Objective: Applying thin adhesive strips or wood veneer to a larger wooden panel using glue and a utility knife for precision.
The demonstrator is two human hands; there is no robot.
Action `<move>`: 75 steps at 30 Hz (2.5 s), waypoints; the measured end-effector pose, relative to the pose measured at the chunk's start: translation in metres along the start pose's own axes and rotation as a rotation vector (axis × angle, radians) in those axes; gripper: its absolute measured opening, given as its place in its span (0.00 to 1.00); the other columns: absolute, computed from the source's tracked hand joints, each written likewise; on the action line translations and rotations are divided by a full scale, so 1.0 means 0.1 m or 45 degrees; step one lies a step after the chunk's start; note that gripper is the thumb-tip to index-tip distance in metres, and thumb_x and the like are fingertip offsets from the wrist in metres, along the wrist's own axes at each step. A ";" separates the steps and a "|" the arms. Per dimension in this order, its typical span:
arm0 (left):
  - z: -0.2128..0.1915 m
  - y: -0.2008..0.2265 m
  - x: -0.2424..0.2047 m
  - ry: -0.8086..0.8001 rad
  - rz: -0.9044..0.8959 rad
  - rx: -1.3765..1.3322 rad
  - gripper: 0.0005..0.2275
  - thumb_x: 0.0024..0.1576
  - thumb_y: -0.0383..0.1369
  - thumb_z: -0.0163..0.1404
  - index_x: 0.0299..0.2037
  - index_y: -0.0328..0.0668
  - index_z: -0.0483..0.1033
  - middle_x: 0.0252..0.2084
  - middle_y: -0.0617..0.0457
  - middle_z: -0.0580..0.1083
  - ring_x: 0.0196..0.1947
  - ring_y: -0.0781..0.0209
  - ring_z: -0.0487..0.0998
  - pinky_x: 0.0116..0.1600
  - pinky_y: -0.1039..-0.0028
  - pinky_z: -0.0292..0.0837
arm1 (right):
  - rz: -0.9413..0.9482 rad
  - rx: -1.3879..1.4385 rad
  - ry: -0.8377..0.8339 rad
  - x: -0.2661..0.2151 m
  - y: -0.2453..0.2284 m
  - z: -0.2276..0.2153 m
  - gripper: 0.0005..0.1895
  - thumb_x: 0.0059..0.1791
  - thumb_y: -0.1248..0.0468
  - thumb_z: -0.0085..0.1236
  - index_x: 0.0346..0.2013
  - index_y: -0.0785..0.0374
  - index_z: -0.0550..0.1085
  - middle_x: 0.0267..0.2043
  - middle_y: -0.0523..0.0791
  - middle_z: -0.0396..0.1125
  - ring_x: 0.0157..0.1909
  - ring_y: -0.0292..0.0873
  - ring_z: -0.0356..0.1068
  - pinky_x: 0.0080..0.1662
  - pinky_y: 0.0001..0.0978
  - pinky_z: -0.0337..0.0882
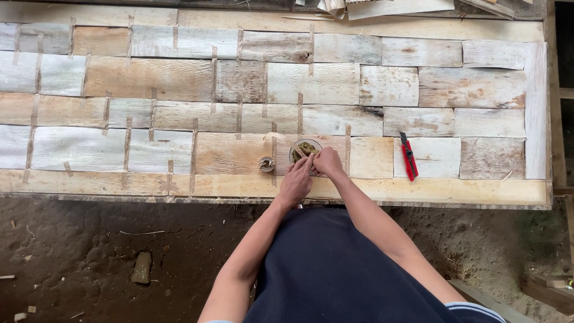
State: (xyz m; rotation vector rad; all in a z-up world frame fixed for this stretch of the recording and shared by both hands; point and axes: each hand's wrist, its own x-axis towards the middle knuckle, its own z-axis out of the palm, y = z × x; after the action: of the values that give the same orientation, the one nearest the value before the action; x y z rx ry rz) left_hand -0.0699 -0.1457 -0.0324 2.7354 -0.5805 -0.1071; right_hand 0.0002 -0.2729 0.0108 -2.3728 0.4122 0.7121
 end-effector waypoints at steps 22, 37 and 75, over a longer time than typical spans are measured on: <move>-0.49 0.18 0.09 -0.265 -0.097 0.139 0.41 0.48 0.37 0.45 0.75 0.33 0.46 0.72 0.52 0.64 0.79 0.53 0.41 0.77 0.48 0.33 | -0.086 -0.090 0.040 0.19 0.23 0.17 0.12 0.42 0.61 0.52 0.22 0.52 0.83 0.25 0.57 0.74 0.41 0.68 0.75 0.44 0.55 0.76; -0.35 0.28 0.03 -0.203 -0.156 0.234 0.42 0.48 0.37 0.48 0.75 0.31 0.45 0.71 0.55 0.66 0.80 0.53 0.40 0.77 0.45 0.24 | -0.122 0.144 -0.017 -0.15 0.36 -0.05 0.11 0.40 0.57 0.52 0.26 0.52 0.82 0.11 0.42 0.69 0.18 0.43 0.74 0.34 0.34 0.76; -0.29 0.29 0.04 -0.221 -0.264 0.057 0.38 0.52 0.33 0.46 0.75 0.33 0.45 0.75 0.52 0.60 0.80 0.51 0.36 0.76 0.44 0.18 | -0.222 0.708 -0.090 -1.00 0.19 -0.96 0.11 0.43 0.67 0.61 0.33 0.77 0.77 0.13 0.49 0.63 0.21 0.46 0.75 0.28 0.32 0.79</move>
State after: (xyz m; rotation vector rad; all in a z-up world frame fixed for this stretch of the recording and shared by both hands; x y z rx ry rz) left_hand -0.0732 -0.1626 0.0052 2.8417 -0.3448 -0.3894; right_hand -0.0517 -0.3375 0.1242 -1.8270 0.3174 0.5157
